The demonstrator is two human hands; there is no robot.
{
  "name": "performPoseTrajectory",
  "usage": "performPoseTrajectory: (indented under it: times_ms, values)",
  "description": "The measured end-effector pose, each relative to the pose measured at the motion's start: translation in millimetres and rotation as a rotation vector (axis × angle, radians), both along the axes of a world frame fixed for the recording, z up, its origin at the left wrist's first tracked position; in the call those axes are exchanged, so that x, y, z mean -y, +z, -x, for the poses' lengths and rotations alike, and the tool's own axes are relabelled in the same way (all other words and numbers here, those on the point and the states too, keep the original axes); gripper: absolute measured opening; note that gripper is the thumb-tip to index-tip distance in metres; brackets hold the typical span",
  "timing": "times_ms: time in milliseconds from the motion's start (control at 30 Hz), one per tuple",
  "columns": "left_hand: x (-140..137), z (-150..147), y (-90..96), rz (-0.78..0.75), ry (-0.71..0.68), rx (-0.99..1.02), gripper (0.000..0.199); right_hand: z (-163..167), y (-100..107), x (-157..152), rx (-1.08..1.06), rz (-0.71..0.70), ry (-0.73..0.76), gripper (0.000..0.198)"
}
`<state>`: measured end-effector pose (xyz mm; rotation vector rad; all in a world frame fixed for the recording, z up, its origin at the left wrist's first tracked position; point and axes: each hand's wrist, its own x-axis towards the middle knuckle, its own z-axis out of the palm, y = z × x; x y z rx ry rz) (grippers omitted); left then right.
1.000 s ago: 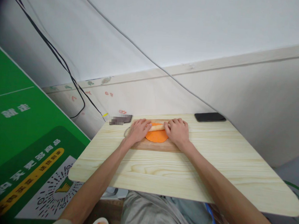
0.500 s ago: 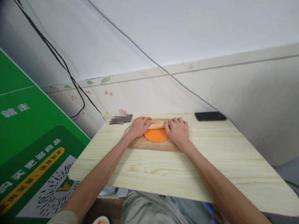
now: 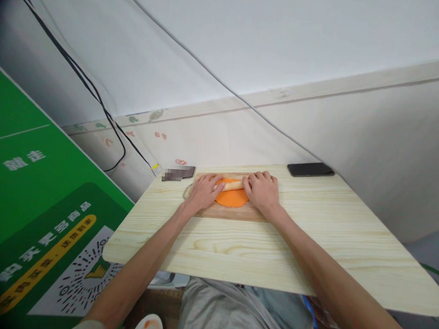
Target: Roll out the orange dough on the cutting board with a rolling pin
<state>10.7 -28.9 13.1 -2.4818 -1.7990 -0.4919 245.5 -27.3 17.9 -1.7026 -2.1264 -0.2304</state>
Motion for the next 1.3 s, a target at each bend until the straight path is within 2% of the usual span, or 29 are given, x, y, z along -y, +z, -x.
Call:
performPoseTrajectory:
  times_ms: [233, 333, 467, 700, 900, 1033, 1300]
  values:
    - [-41, 6, -1.2, 0.085, -0.019, 0.032, 0.043, 1, 3, 1, 0.014, 0.021, -0.015, 0.048]
    - [-50, 7, -1.5, 0.099, -0.016, 0.029, 0.044, 2, 5, 2, 0.018, 0.035, -0.014, 0.046]
    - [-45, 7, -4.0, 0.046, -0.035, 0.053, 0.041, 2, 7, 3, 0.02, 0.05, -0.018, 0.044]
    - [-15, 4, -14.5, -0.098, -0.057, 0.113, 0.038, 1, 5, 3, 0.005, 0.05, -0.001, 0.044]
    - [5, 0, -23.9, -0.12, -0.036, 0.147, 0.049, 1, 4, 2, -0.006, 0.039, 0.019, 0.044]
    - [-2, 2, -19.9, -0.084, -0.016, 0.142, 0.049, 0, 3, 1, -0.009, 0.033, 0.019, 0.043]
    - [-44, 5, -10.6, 0.045, 0.037, 0.091, 0.047, 0, 3, 1, 0.006, 0.028, 0.017, 0.043]
